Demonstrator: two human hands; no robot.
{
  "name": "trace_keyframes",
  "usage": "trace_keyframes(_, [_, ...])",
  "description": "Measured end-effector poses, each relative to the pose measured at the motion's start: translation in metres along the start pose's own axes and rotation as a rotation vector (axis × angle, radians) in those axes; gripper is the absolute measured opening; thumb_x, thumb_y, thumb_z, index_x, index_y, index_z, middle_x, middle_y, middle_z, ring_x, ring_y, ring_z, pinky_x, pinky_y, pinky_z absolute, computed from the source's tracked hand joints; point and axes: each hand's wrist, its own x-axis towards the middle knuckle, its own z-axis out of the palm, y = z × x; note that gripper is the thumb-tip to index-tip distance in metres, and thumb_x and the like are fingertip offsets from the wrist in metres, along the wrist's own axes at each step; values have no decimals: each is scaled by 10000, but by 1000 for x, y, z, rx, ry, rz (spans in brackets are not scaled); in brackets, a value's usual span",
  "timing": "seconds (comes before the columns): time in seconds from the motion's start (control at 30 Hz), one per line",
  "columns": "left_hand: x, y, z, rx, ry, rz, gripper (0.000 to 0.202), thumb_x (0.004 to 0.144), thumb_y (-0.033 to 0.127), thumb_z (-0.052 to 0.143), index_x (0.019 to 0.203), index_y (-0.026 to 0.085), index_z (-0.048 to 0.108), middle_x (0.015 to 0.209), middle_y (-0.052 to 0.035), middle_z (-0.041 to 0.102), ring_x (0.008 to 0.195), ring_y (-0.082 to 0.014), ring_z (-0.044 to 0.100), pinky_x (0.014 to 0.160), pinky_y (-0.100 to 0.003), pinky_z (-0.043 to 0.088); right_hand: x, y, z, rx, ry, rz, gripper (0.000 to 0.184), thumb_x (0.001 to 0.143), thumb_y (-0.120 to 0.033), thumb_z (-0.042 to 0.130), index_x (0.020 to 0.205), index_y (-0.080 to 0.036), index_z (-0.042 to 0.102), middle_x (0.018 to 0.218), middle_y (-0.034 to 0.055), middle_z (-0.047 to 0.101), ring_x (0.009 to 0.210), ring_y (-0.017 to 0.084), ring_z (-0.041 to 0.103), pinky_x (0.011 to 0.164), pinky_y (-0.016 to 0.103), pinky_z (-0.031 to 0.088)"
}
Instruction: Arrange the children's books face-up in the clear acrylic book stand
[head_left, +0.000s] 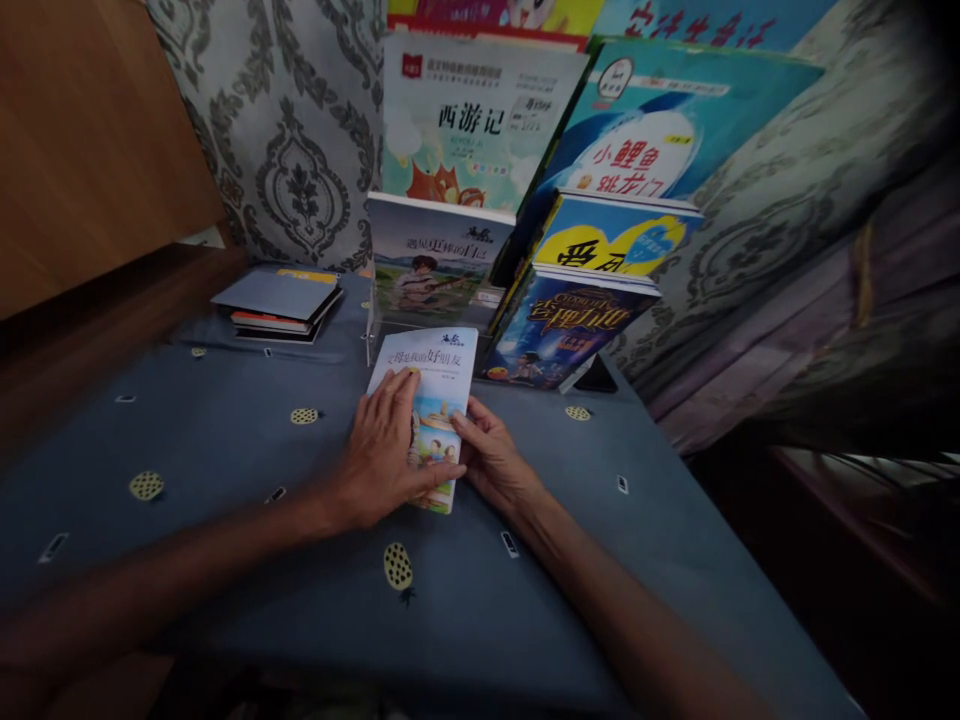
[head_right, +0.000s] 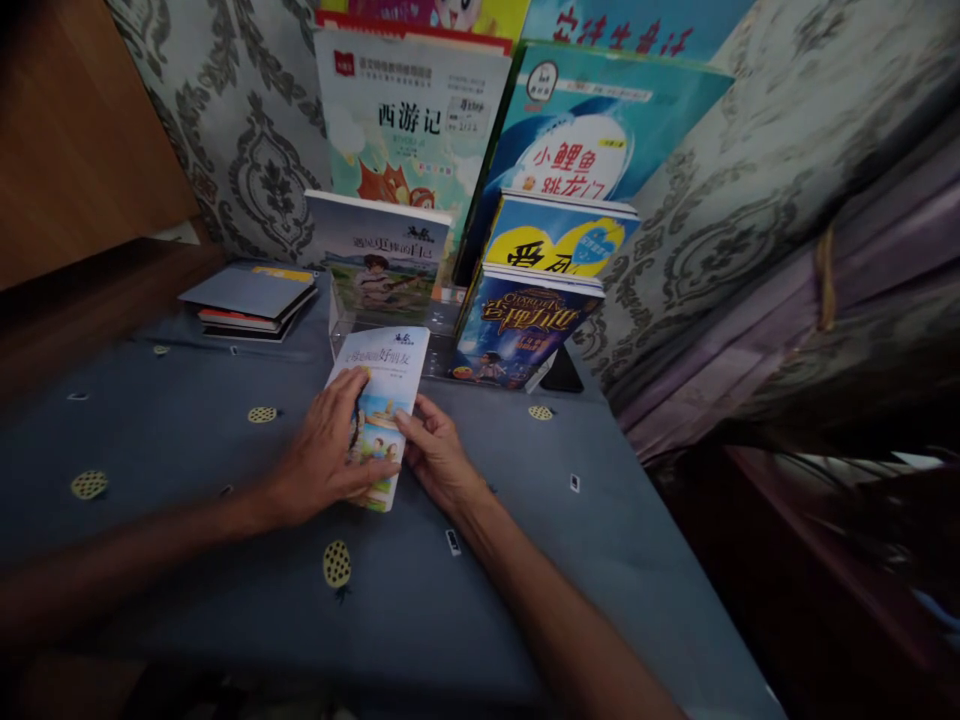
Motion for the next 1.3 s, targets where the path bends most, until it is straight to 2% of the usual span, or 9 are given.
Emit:
trace_keyframes(0.07, [0,0,2,-34,-1,-16,1060,790,661,683,1559,222,101,1596,-211,273,1492,-414,236,1179,-645,256,-2,2,3,19,-20,6,521,651,-426,893,1095,-258,679,1056,24,783,985,247,741,872,401,617])
trace_keyframes(0.17, [0,0,2,-86,6,-31,1119,762,600,740,1569,243,52,1604,-203,253,1495,-413,234,1186,-648,257,-3,5,6,30,-30,19,536,643,-466,891,1089,-249,688,1079,44,775,1051,274,721,902,433,608])
trace_keyframes(0.3, [2,-1,0,-139,-2,-51,1101,758,511,763,1569,248,67,1589,-197,275,1483,-400,275,1180,-624,306,-2,9,5,45,-46,27,495,660,-482,876,1057,-238,707,1078,56,771,1100,284,700,935,450,593])
trace_keyframes(0.43, [2,0,-2,-162,-13,-57,1063,757,470,766,1564,242,112,1592,-192,269,1485,-396,271,1189,-623,294,-2,8,6,91,-27,47,447,643,-459,895,1002,-250,729,1028,30,783,1068,271,712,941,436,591])
trace_keyframes(0.77, [2,4,-3,-127,-3,-81,1022,769,472,753,1570,239,162,1601,-161,277,1488,-372,270,1200,-577,284,-7,2,7,134,-61,45,357,689,-396,883,992,-254,759,995,13,788,1066,244,708,952,388,575])
trace_keyframes(0.93, [-2,4,0,-46,-54,-47,871,883,542,631,1577,274,177,1634,-139,238,1510,-355,225,1199,-576,265,-13,-3,8,86,-53,24,331,735,-428,840,999,-248,753,1044,30,778,1101,254,690,952,396,570])
trace_keyframes(1.1, [-10,2,5,-27,-109,17,611,991,443,482,1542,289,269,1638,-124,246,1525,-339,192,1206,-609,202,-15,-3,6,31,31,7,381,684,-376,877,1015,-240,747,1028,30,784,1037,262,715,934,411,579])
trace_keyframes(1.2, [-6,-13,4,-138,-32,-42,592,979,401,496,1510,210,316,1601,-167,291,1508,-323,239,1218,-550,228,-12,-1,2,41,50,47,372,679,-328,877,1012,-234,741,1017,38,789,1016,269,725,929,431,581])
trace_keyframes(1.3, [6,-34,1,-373,104,-233,607,922,404,586,1442,166,384,1507,-175,419,1445,-315,356,1208,-504,280,-10,0,-1,67,43,69,357,710,-331,857,1031,-235,732,1042,45,787,1022,268,727,938,440,578])
